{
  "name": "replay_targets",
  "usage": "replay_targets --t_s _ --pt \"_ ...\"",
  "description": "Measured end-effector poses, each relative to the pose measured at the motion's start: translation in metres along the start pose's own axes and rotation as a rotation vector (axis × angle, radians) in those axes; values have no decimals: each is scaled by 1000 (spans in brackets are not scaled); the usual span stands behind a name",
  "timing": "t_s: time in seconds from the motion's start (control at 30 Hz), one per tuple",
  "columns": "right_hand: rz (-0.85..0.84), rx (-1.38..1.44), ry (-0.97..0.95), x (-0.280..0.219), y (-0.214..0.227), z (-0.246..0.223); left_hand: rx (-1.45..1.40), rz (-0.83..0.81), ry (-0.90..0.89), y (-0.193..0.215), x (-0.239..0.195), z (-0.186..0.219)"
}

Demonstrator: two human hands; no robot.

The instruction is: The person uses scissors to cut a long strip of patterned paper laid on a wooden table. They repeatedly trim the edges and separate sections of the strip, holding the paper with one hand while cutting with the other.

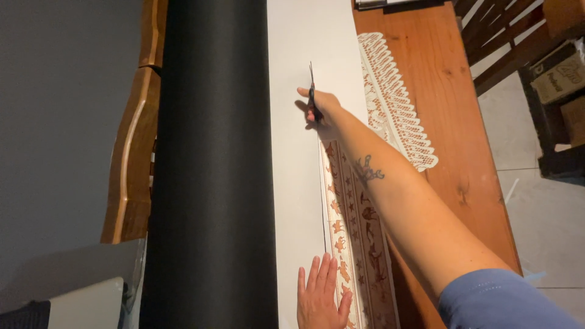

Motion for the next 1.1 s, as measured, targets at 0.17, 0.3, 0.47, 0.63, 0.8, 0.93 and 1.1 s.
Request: replay_targets --t_s 0.17,0.3,0.47,0.63,0.8,0.93,1.1 --pt "53 -32 19 -16 5 -2 -12 -23 8 -3 -5 1" --pt "85 2 19 -34 7 -5 -27 -44 5 -4 -4 1" --pt "11 15 48 22 -5 -9 -6 -39 2 0 -1 1" --pt "76 -92 67 20 -7 -13 59 -36 -11 0 -1 1" --pt "154 -91 123 20 -7 -11 -12 -67 7 0 -2 1" --pt "109 -25 108 29 -12 -14 14 -70 9 -5 -5 1" --pt "67 -87 88 47 -18 -22 54 -69 -2 0 -2 0"
Point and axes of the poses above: each hand's wrist, its own x-axis towards the middle knuckle, its own y-axis out of the back of the hand, z = x × y, the point moved 2 cm from there along x, towards the middle knuckle, and after that the axes turned 15 degrees about z, right-handed, at the moved point
